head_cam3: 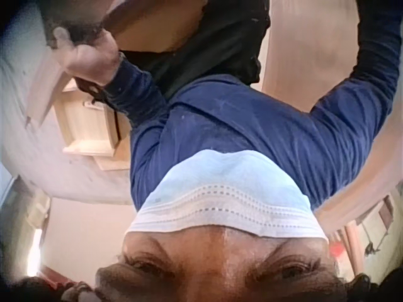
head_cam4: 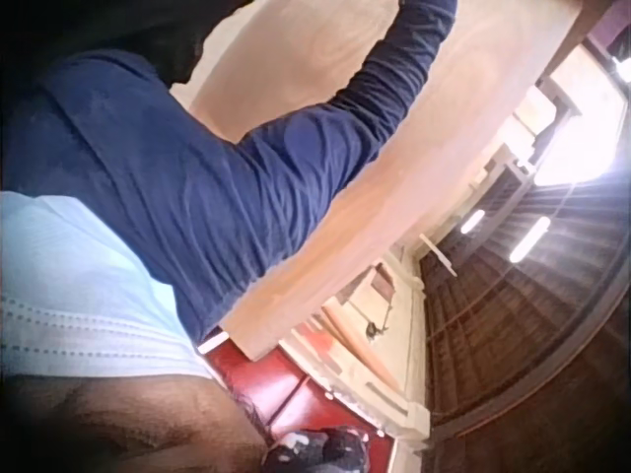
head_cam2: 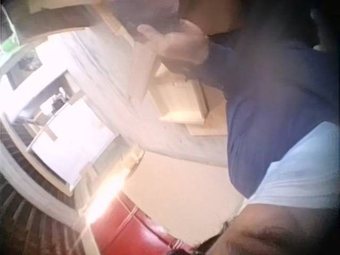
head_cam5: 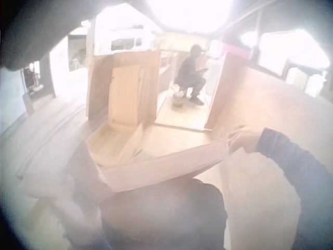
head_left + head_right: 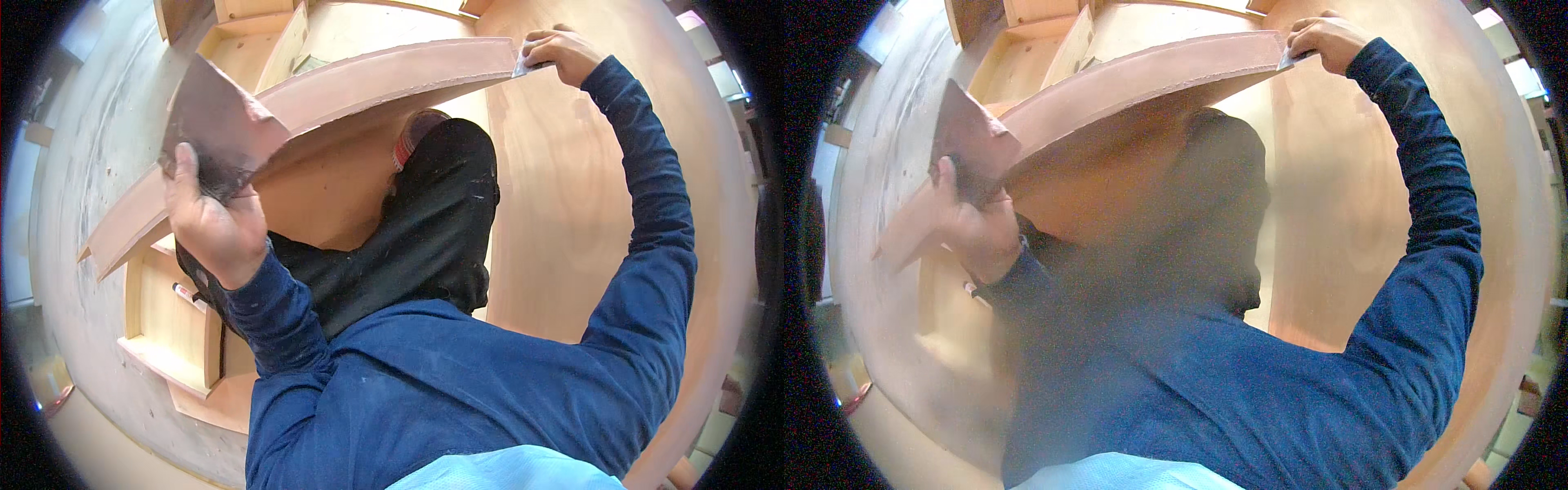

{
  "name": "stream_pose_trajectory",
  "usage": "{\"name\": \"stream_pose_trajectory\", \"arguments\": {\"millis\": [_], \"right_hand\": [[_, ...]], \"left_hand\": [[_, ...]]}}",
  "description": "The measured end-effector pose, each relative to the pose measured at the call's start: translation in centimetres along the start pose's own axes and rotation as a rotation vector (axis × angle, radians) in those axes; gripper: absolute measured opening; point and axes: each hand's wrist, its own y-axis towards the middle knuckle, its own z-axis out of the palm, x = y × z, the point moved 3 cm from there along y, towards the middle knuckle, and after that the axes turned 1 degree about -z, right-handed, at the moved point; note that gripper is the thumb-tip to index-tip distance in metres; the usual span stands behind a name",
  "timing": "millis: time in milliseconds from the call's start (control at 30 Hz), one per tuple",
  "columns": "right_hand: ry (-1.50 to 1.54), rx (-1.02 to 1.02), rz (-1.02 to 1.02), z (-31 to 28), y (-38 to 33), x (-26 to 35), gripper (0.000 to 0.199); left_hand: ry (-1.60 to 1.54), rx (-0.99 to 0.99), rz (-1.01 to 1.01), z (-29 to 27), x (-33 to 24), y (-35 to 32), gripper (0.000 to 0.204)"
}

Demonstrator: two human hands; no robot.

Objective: Applying wood filler to a wooden furniture piece using a putty knife and sandpaper.

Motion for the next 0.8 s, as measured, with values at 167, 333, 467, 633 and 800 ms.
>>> {"name": "stream_pose_trajectory", "arguments": {"millis": [167, 333, 467, 633, 800], "right_hand": [[0.573, -0.689, -0.049, -3.1, 0.0, 5.6, 0.046], [0.988, -0.789, -0.182, -4.8, 2.0, 19.1, 0.061], [1.033, -0.989, -0.265, -5.3, 4.2, 25.2, 0.07], [0.818, -0.966, -0.187, -3.6, 4.6, 25.3, 0.065], [0.532, -0.904, 0.019, -2.5, 3.5, 22.9, 0.053]], "left_hand": [[-0.01, -0.079, -0.23, 2.2, 3.4, -1.8, 0.028], [0.059, -0.053, -0.362, 5.1, 6.5, -4.6, 0.033], [-0.229, -0.078, -0.416, 5.0, 7.0, -5.9, 0.035], [-0.211, -0.094, -0.346, 4.4, 6.3, -5.3, 0.033], [0.2, -0.089, -0.113, 4.5, 4.1, -4.5, 0.03]]}}
